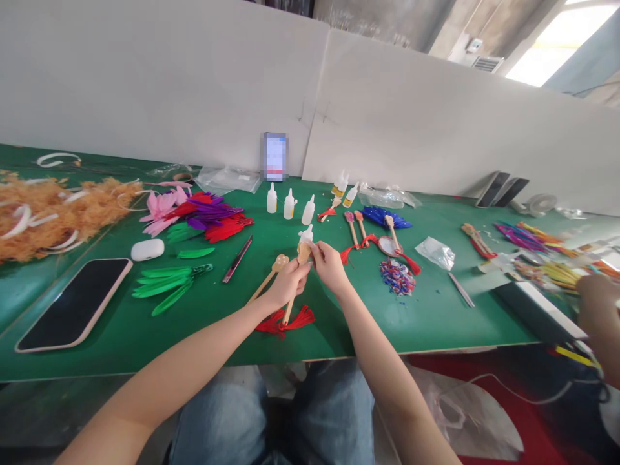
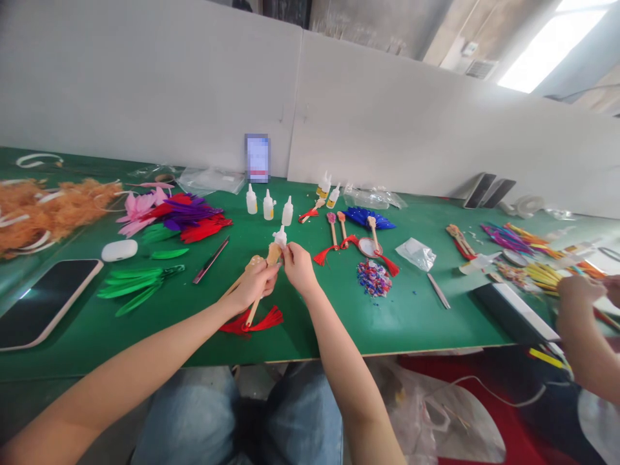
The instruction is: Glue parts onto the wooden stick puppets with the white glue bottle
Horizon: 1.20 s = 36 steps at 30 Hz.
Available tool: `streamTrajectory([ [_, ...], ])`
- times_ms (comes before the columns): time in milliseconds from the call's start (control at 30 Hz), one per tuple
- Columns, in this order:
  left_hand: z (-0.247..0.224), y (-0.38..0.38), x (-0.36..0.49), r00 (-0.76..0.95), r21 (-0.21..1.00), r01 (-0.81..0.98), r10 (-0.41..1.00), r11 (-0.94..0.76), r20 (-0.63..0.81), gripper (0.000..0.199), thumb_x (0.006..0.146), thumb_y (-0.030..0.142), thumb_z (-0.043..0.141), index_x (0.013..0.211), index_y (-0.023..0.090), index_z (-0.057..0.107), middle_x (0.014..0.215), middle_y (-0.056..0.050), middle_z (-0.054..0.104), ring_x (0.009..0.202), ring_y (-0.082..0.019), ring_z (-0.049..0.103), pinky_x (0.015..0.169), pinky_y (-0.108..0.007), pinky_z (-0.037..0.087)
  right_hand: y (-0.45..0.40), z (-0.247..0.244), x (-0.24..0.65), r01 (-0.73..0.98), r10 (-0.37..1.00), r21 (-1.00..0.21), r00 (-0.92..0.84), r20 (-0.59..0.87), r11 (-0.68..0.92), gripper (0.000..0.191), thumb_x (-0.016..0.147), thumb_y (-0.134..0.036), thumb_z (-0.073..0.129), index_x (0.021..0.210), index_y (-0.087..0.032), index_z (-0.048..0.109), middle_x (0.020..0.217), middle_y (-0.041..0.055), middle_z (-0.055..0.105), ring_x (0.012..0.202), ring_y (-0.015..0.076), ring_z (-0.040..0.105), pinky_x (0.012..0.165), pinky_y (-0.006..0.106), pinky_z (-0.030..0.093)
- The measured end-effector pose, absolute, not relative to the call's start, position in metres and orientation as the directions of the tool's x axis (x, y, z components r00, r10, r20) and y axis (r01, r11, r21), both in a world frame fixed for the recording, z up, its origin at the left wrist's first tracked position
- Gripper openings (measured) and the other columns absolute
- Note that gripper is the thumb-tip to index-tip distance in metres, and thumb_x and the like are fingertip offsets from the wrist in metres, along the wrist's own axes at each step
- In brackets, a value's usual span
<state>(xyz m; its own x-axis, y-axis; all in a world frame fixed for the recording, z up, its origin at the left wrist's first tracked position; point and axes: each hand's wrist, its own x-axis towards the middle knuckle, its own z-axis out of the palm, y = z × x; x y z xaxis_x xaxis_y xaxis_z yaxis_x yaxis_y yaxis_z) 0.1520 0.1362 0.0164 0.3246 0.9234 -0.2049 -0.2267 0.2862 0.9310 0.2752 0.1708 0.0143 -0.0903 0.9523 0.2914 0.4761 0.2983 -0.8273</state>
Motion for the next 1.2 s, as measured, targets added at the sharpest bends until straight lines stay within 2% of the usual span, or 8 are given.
streamTrajectory([
  [200,0.021,0.135,0.150,0.310,0.943,-0.226,0.936,0.245,-0.169,0.030,0.077,0.039,0.055,0.068,0.021,0.033,0.045,0.011,0.028,0.032,-0.003,0.025,0.033,-0.016,0.018,0.171,0.012,0.273,0.381,0.969,-0.891,-0.099,0.226,0.247,0.039,0.091,-0.050,0.031,0.063,-0.022,0.036,0.049,-0.0055,0.038,0.043,0.0097,0.039,0.044,0.022,0.033],
  [367,0.012,0.134,0.152,0.361,0.938,-0.212,0.914,0.273,-0.184,0.031,0.077,0.041,0.056,0.069,0.021,0.033,0.045,0.011,0.029,0.033,-0.003,0.024,0.034,-0.015,0.017,0.173,0.013,0.277,0.364,0.972,-0.901,-0.090,0.216,0.234,0.045,0.083,-0.059,0.044,0.059,-0.021,0.038,0.050,-0.0058,0.037,0.043,0.0078,0.035,0.040,0.021,0.027],
  [500,0.009,0.134,0.152,0.372,0.935,-0.223,0.910,0.277,-0.181,0.031,0.076,0.040,0.057,0.070,0.021,0.033,0.046,0.011,0.029,0.034,-0.003,0.023,0.034,-0.015,0.016,0.171,0.015,0.279,0.387,0.965,-0.884,-0.103,0.240,0.262,0.044,0.085,-0.056,0.042,0.059,-0.020,0.038,0.050,-0.0059,0.036,0.044,0.0078,0.034,0.041,0.021,0.026],
  [767,0.012,0.135,0.154,0.345,0.913,-0.252,0.912,0.320,-0.224,0.029,0.075,0.037,0.056,0.070,0.021,0.034,0.044,0.012,0.030,0.031,-0.002,0.023,0.033,-0.015,0.016,0.169,0.018,0.275,0.577,0.921,-0.735,-0.088,0.378,0.357,0.037,0.090,-0.036,0.039,0.057,-0.021,0.029,0.051,-0.0051,0.033,0.049,0.0096,0.032,0.050,0.024,0.025],
  [967,0.012,0.135,0.156,0.292,0.911,-0.264,0.926,0.318,-0.238,0.030,0.073,0.038,0.058,0.068,0.021,0.033,0.041,0.013,0.027,0.029,-0.003,0.022,0.031,-0.015,0.016,0.171,0.019,0.274,0.714,0.899,-0.605,-0.081,0.431,0.354,0.033,0.087,-0.022,0.038,0.057,-0.022,0.024,0.054,-0.0035,0.035,0.052,0.0115,0.034,0.054,0.026,0.027],
  [1067,0.012,0.134,0.157,0.292,0.917,-0.253,0.928,0.309,-0.232,0.029,0.073,0.037,0.058,0.067,0.021,0.033,0.041,0.012,0.028,0.029,-0.003,0.022,0.030,-0.016,0.016,0.170,0.020,0.275,0.771,0.899,-0.543,-0.086,0.430,0.333,0.032,0.087,-0.021,0.040,0.057,-0.022,0.029,0.056,-0.0023,0.038,0.054,0.0122,0.038,0.055,0.025,0.028],
  [1200,0.011,0.134,0.160,0.301,0.920,-0.252,0.928,0.301,-0.221,0.031,0.073,0.039,0.059,0.067,0.021,0.034,0.041,0.013,0.028,0.028,-0.002,0.021,0.031,-0.016,0.016,0.168,0.022,0.274,0.844,0.903,-0.465,-0.050,0.427,0.267,0.029,0.090,-0.021,0.040,0.062,-0.020,0.042,0.064,0.0008,0.047,0.056,0.0126,0.042,0.053,0.025,0.026],
])
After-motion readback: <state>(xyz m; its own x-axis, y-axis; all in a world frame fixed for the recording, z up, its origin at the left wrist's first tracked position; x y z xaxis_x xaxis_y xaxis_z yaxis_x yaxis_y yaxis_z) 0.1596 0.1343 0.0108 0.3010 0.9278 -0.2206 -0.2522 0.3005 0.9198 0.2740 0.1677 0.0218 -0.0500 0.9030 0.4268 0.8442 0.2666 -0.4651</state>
